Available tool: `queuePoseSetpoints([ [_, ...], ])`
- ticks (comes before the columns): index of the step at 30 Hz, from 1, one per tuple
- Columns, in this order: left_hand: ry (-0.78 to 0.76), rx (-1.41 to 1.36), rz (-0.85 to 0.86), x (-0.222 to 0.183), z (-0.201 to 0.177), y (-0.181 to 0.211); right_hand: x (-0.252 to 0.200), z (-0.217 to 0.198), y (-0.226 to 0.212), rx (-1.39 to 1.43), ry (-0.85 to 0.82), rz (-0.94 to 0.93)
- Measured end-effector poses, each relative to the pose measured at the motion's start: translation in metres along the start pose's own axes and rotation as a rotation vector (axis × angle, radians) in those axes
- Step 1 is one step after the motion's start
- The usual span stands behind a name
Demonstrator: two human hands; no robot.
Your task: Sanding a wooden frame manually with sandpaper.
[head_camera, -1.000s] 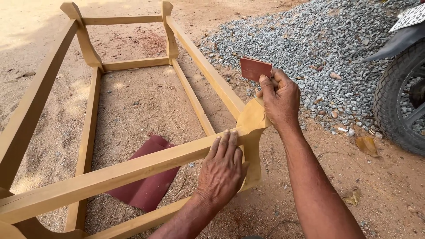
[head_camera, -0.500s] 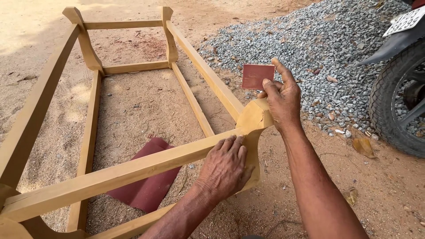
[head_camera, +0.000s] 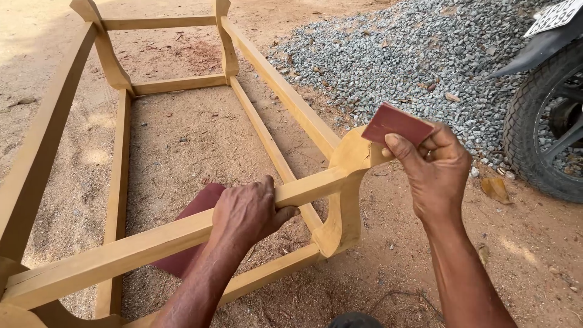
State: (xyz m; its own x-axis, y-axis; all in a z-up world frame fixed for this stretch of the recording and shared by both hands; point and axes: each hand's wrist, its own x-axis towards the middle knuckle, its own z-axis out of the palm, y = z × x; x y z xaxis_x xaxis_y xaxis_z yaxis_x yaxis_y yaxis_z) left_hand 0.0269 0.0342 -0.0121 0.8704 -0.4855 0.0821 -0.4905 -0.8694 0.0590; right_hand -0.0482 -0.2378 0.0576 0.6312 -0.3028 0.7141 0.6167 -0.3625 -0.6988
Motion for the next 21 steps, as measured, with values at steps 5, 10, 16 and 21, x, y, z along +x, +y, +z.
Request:
queuePoseSetpoints([
  [5,0.089,-0.013,0.006,-0.004,-0.004,0.003,-0.055,0.001,0.037,-0.262,-0.02,-0.103],
  [10,0.059,-0.024,-0.002,-0.004,0.0,0.004,-0.07,0.016,0.05,-0.685,-0.196,-0.329],
  [16,0.073,-0.034,-0.014,-0.007,-0.004,0.005,-0.074,0.027,0.061,-0.916,-0.262,-0.514],
  [21,0.104,-0.012,-0.012,-0.009,-0.01,0.007,-0.074,0.028,0.064,-1.031,-0.399,-0.454],
])
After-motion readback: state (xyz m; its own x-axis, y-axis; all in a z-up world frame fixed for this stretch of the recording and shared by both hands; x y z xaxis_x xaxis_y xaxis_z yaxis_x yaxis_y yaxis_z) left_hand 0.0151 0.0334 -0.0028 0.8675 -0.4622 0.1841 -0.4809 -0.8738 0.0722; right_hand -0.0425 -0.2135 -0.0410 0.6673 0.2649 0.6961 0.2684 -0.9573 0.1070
